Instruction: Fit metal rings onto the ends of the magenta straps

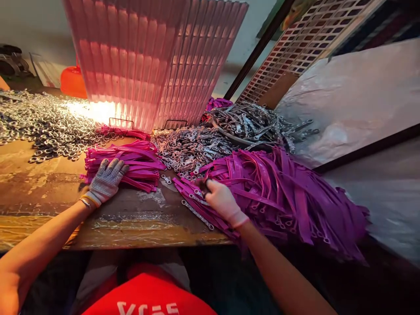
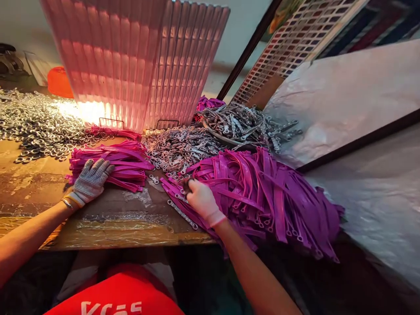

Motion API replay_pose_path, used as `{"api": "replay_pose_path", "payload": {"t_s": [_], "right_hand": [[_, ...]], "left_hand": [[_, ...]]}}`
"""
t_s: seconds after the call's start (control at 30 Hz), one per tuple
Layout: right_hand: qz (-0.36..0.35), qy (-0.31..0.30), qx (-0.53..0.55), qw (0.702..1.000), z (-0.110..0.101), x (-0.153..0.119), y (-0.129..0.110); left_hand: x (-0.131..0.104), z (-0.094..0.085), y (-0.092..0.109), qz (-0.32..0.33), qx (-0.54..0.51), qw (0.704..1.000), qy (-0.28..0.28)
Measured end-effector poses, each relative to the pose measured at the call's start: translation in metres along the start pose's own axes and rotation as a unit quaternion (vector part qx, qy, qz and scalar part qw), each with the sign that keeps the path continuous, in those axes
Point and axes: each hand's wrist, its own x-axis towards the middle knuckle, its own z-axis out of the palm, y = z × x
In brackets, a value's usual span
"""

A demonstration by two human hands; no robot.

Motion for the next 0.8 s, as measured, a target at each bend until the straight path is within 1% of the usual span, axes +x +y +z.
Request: {"api": "replay_pose_path", "payload": {"t_s": [0.07, 0.1, 0.17, 0.2, 0.23, 0.27, 0.33, 0.43, 0.5, 0.53, 0.57, 0.63, 0.73, 0.8], "right_hand": [[0.015, -0.008, -0.029, 0.999, 0.013, -0.033, -0.004], [0.001, -0.022, -0.051, 0.998, 0.023, -0.045, -0.009], [-0.085, -0.072, -0.102, 0.988, 0.041, -0.06, -0.019], [-0.133, -0.098, -0.125, 0.978, 0.049, -0.061, -0.022], [-0.166, -0.117, -0.145, 0.968, 0.053, -0.058, -0.023], [-0.179, -0.129, -0.161, 0.962, 0.055, -0.052, -0.02], [-0.16, -0.128, -0.2, 0.958, 0.052, -0.033, -0.007], [-0.119, -0.098, -0.26, 0.953, 0.038, -0.008, 0.02], [-0.108, -0.085, -0.282, 0.95, 0.032, -0.002, 0.03], [-0.108, -0.084, -0.287, 0.948, 0.031, -0.002, 0.031], [-0.111, -0.085, -0.291, 0.947, 0.031, -0.004, 0.029], [-0.129, -0.086, -0.294, 0.943, 0.035, -0.009, 0.018], [-0.158, -0.094, -0.251, 0.95, 0.045, -0.005, -0.014], [-0.147, -0.107, -0.201, 0.963, 0.057, 0.011, -0.041]], "left_hand": [[0.001, 0.0, 0.0, -0.003, -0.004, 1.0, -0.001], [0.001, 0.0, 0.0, -0.004, -0.007, 1.0, -0.001], [0.002, 0.0, 0.0, -0.007, -0.014, 1.0, -0.002], [0.003, 0.0, 0.0, -0.008, -0.015, 1.0, -0.004], [0.003, 0.0, 0.0, -0.008, -0.015, 1.0, -0.005], [0.003, -0.001, 0.001, -0.008, -0.013, 1.0, -0.004], [0.003, -0.002, 0.001, -0.007, -0.008, 1.0, -0.004], [0.0, -0.003, 0.003, -0.008, -0.009, 1.0, -0.003], [-0.003, -0.004, 0.005, -0.011, -0.016, 1.0, -0.003], [-0.004, -0.003, 0.006, -0.012, -0.018, 1.0, -0.002], [-0.005, -0.002, 0.006, -0.013, -0.017, 1.0, -0.002], [-0.007, 0.001, 0.007, -0.017, -0.007, 1.0, 0.004], [-0.007, 0.003, 0.008, -0.022, 0.009, 1.0, 0.014], [-0.006, 0.001, 0.01, -0.024, 0.014, 0.999, 0.016]]}}
